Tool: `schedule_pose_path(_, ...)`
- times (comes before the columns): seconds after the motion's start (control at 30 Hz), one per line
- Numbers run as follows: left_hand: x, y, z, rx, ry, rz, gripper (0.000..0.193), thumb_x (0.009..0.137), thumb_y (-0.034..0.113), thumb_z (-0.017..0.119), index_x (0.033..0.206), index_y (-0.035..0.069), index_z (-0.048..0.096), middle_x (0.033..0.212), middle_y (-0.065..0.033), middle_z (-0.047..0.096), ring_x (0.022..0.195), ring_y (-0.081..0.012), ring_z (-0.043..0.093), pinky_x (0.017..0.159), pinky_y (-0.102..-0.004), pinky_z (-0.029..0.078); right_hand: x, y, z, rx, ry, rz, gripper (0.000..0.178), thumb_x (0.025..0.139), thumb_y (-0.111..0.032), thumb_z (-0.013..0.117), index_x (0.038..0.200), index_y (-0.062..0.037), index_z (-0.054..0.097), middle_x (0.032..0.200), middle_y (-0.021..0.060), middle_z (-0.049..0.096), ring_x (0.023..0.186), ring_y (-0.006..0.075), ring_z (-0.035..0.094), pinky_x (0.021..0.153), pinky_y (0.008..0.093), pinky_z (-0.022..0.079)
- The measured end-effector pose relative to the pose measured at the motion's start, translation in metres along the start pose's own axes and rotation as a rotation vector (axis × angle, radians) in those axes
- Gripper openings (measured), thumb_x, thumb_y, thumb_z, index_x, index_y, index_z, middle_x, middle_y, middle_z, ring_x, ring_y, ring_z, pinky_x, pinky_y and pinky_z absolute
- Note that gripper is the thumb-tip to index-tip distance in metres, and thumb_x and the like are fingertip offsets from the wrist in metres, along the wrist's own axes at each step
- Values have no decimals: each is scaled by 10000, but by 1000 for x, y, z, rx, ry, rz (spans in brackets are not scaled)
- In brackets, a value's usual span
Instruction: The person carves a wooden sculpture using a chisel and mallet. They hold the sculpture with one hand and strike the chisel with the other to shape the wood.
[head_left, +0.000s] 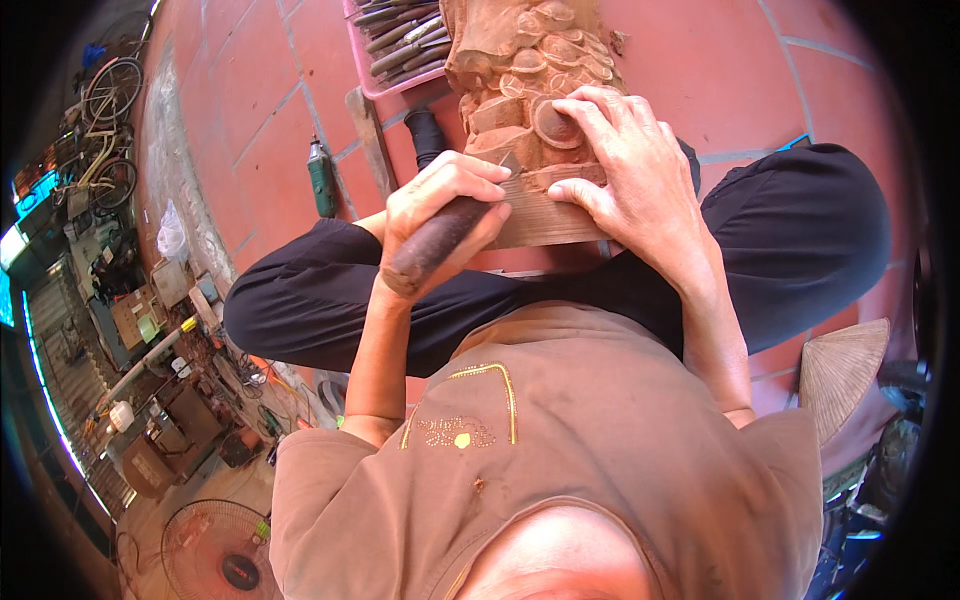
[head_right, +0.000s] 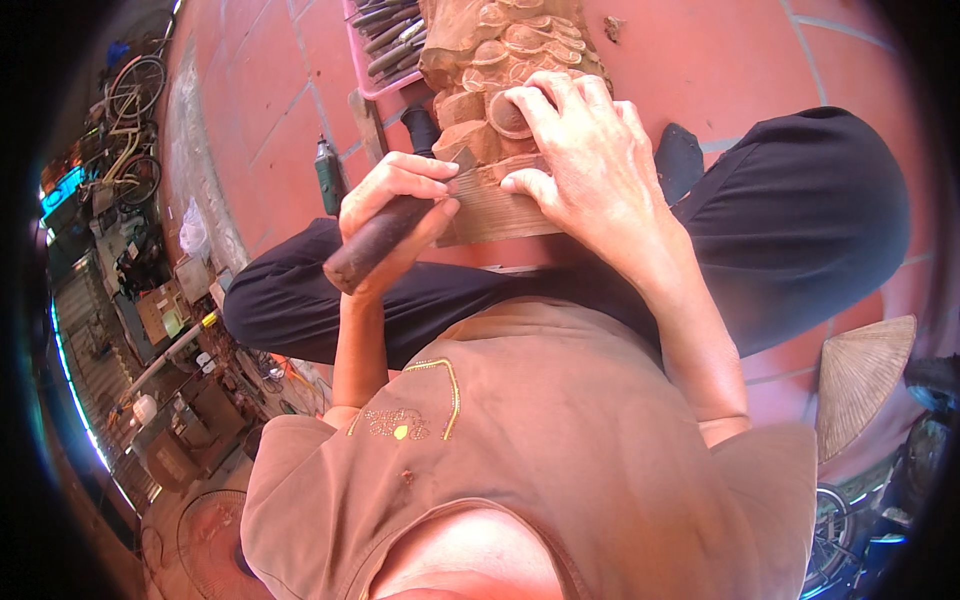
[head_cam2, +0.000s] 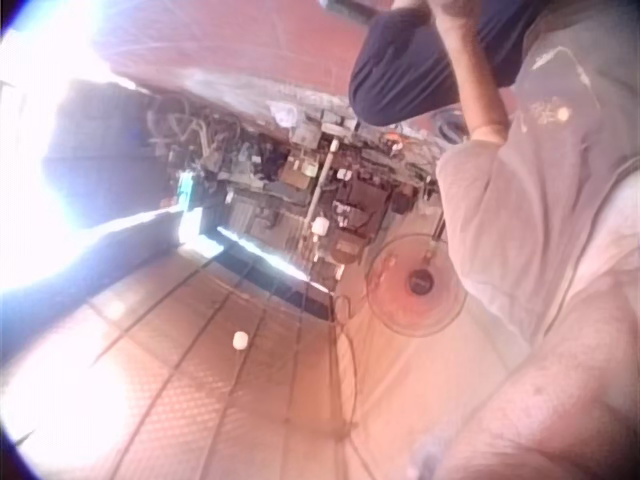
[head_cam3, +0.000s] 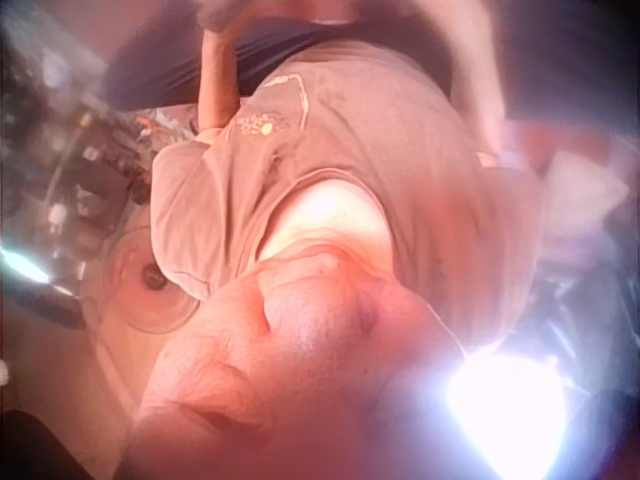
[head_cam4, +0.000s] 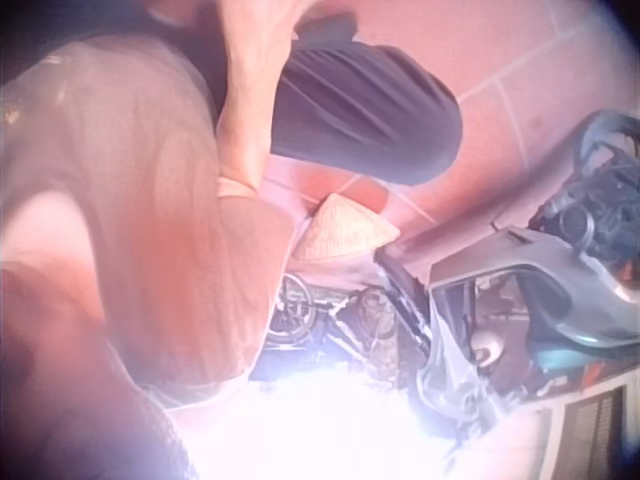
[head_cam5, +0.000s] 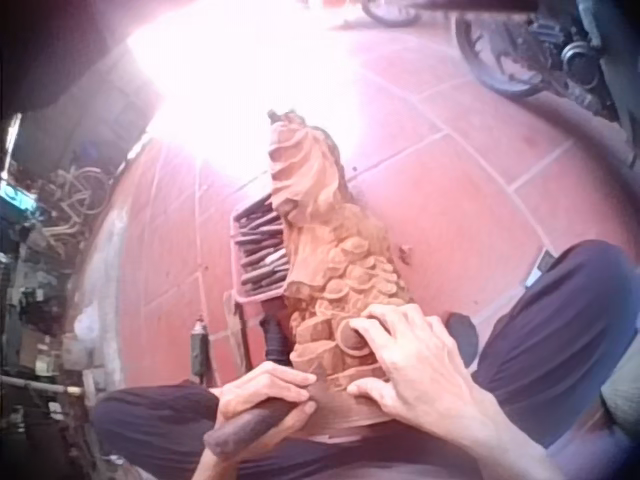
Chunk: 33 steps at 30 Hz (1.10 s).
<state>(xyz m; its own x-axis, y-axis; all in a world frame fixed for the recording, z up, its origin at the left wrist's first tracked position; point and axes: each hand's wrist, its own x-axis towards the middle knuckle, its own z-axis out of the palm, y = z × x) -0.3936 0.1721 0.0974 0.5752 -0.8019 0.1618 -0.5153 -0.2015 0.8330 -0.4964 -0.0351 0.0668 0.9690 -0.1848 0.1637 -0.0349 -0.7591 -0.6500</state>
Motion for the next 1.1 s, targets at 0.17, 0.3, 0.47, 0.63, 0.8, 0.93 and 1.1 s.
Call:
schedule_pose_path(0.17,-14,-15,-19,6,52,-98,205,737,-73,787,887,-1,668,940,-135,715,887,-215,705,794,-305,556,-1,2,1,-10,4,6,615,733,-259,827,1269,-89,576,1286,66,571,1217,289,525,940,445,449)
schedule_pose_path(0.3,-19,-17,-16,-15,155,-103,201,736,-87,779,879,0,668,935,-131,716,888,-214,705,802,-312,562,1,1,-1,-19,-43,10,619,732,-261,829,1271,-90,577,1297,66,570,1228,286,523,937,446,449)
schedule_pose_path(0.47,4,-5,11,-26,77,52,232,737,-87,784,911,7,663,997,-153,725,910,-232,710,815,-322,565,0,1,0,-7,-5,-1,622,730,-258,831,1274,-95,577,1291,68,572,1223,287,528,938,443,449)
schedule_pose_path(0.63,2,-2,12,65,28,76,240,723,-89,790,906,-6,659,995,-159,732,912,-236,717,826,-319,565,0,1,1,10,-11,7,641,730,-265,828,1293,-95,573,1311,74,570,1237,293,524,960,444,449)
schedule_pose_path(0.8,-6,2,-7,213,104,-117,165,769,-68,784,844,11,661,922,-108,717,855,-159,694,758,-280,549,0,1,-2,1,-61,56,682,722,-269,827,1326,-92,565,1344,81,568,1259,309,519,993,441,455)
schedule_pose_path(0.93,-2,4,-2,147,167,-15,218,736,-79,800,878,10,660,945,-129,723,858,-209,705,766,-297,557,0,-1,-2,-14,-80,60,680,719,-265,828,1323,-94,566,1338,80,567,1253,308,522,992,440,455)
schedule_pose_path(1.1,17,2,23,123,93,116,226,745,-58,792,907,10,652,944,-146,713,900,-268,706,803,-331,559,2,-2,-5,-4,-84,49,675,724,-262,823,1323,-93,564,1346,82,562,1255,311,519,995,441,453)
